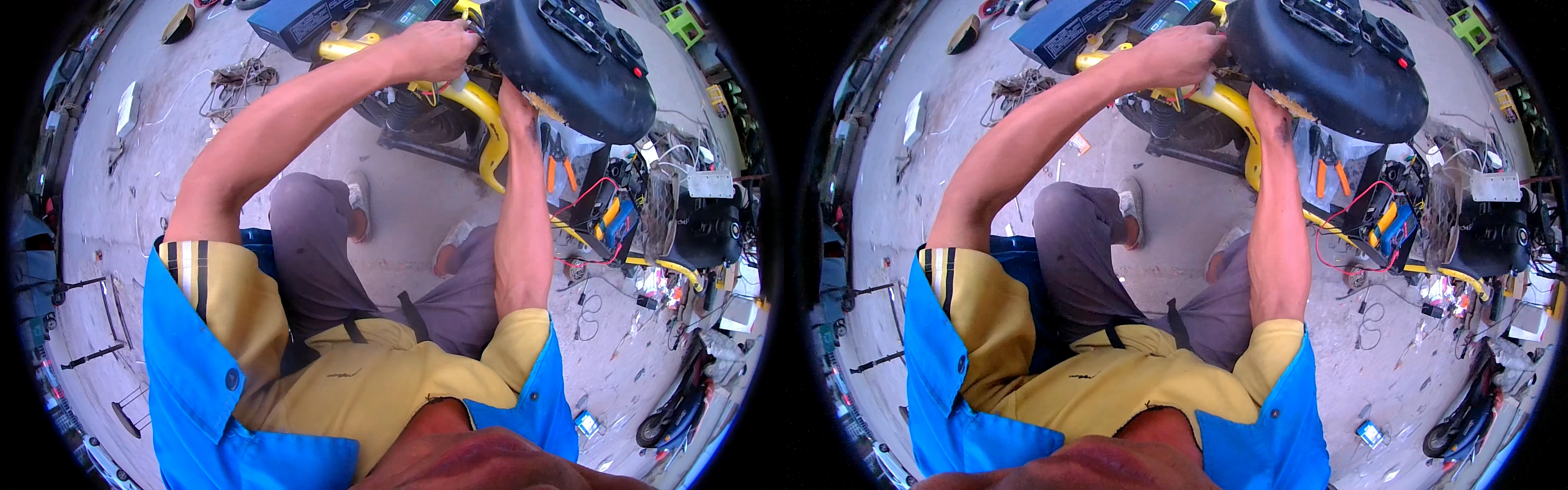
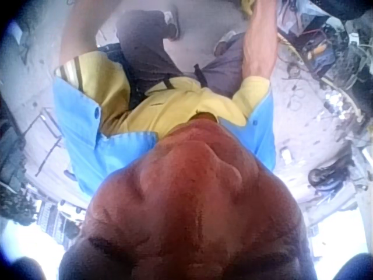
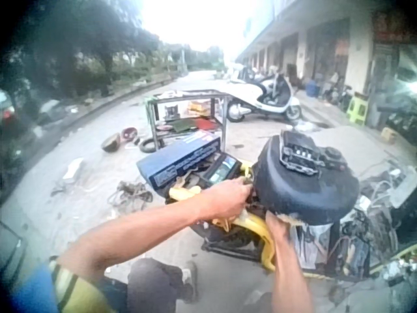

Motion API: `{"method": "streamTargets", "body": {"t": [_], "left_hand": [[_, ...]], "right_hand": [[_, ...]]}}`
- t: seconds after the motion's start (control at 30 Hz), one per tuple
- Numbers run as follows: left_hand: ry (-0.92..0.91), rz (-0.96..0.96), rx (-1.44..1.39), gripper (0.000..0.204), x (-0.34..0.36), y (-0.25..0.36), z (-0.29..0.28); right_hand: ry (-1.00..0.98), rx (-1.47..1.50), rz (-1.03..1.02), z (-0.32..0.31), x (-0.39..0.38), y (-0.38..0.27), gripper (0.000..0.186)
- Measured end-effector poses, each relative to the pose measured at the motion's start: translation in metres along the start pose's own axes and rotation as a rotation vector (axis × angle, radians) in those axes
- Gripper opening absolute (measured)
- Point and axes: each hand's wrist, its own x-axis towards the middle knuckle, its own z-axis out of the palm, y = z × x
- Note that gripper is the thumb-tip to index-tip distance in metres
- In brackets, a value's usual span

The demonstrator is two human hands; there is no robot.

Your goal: The person works on the wiring under the seat of a yellow scooter, using pliers to cut and strip wires and connecting them. They then walk through the workshop and ascend a spiral staircase.

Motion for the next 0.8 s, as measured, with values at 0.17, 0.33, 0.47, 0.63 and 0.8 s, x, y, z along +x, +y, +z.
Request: {"method": "streamTargets", "body": {"t": [0.17,0.33,0.47,0.63,0.8], "left_hand": [[-0.066,0.053,0.009,0.027,0.008,-0.007,0.005],[-0.115,-0.066,-0.151,0.035,0.014,-0.002,-0.009],[0.22,-0.052,-0.082,0.042,0.004,0.003,-0.007],[0.16,0.226,0.007,0.038,0.015,-0.015,0.01],[0.084,0.273,0.188,0.03,0.022,-0.01,0.013]], "right_hand": [[-0.106,-0.06,-0.01,-0.016,-0.001,-0.021,0.049],[0.019,0.075,-0.067,-0.002,0.002,0.007,0.052],[0.029,0.193,-0.043,-0.003,0.003,0.008,0.059],[-0.133,0.308,0.156,-0.015,-0.003,-0.007,0.066],[-0.211,0.267,0.253,-0.027,-0.004,-0.029,0.067]]}}
